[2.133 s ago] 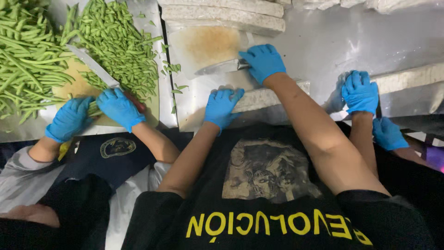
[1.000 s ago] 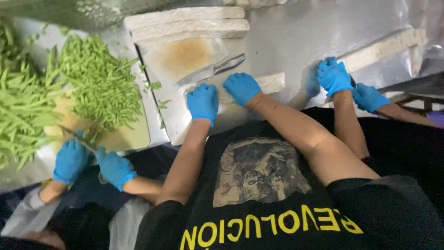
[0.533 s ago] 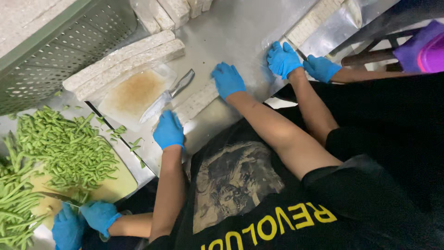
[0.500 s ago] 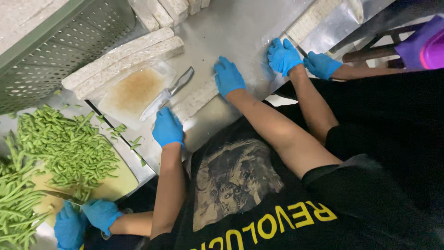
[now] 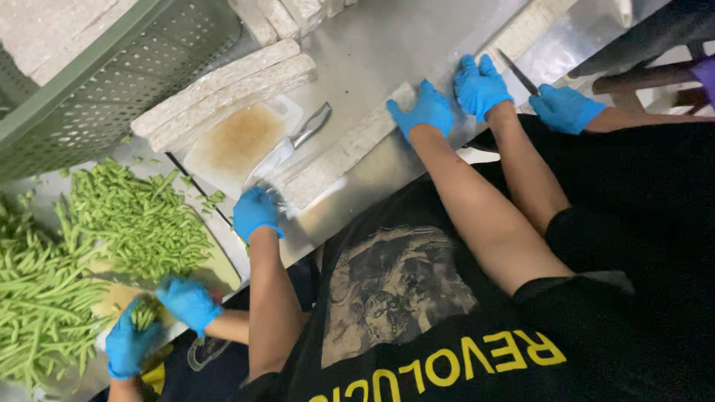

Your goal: The person cuts long white vegetable sticks into small cubes using a knife on a metal table. Another person chops green beans nearby. The cubed pieces are placed into a green basket.

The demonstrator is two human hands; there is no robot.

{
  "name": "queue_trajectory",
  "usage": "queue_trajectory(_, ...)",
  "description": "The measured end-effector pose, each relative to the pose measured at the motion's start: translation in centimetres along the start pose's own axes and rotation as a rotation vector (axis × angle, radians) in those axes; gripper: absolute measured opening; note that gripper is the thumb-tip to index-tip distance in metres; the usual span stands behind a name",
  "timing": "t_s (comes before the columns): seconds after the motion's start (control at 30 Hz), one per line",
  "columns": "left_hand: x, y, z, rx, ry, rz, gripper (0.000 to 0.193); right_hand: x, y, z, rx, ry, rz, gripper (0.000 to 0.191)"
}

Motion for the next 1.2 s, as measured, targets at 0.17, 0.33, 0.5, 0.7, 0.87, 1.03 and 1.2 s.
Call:
queue_trajectory(0.17,-7.4,-2.0,1.6,0.253,0.422,0.151,0.044,2.8,-0.8,-0.7,-0.198,0.124,-0.272,0.08)
queue_trajectory(0.33,-23.6,-6.7,7.2,0.2,0.086,0.838,0.066,4.6,-4.1,0.6,-0.102,0.168,-0.254,0.078)
queue_trajectory(0.5,-26.7,-3.6,13.1,0.351,0.068,0.795,0.02,4.3,-4.5,-0.6,0.127,-0.119,0.011,0.069)
queue_trajectory(0.7,-25.7,2.2,10.3,0.207,-0.403,0.486,0.022,2.4,-4.4,-0.3,0.068,-0.109,-0.061,0.038)
queue_trajectory(0.87,-23.8,5.2,10.5,0.222,-0.396,0.283,0.021,0.4,-6.1,1.6,0.018,0.379,-0.181,0.034)
queue_trajectory(1.03,-24.6,3.6,11.1,0.258,-0.213,0.385,0.022,-0.6,-7.0,1.7,0.067,0.782,-0.174,0.026)
queue_trajectory(1.2,-31.2,-3.5,11.6,0.246,0.001,1.072,0.046,1.3,-6.3,-3.1,-0.292,0.344,-0.321,0.03)
Point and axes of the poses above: each hand's wrist, its own y-axis towards the middle knuckle, its own z-axis out of the palm, x = y × z, the point moved 10 cm from there along y, towards the middle knuckle, and after that the axes turned 12 degrees about -y, right-handed, at the moved point
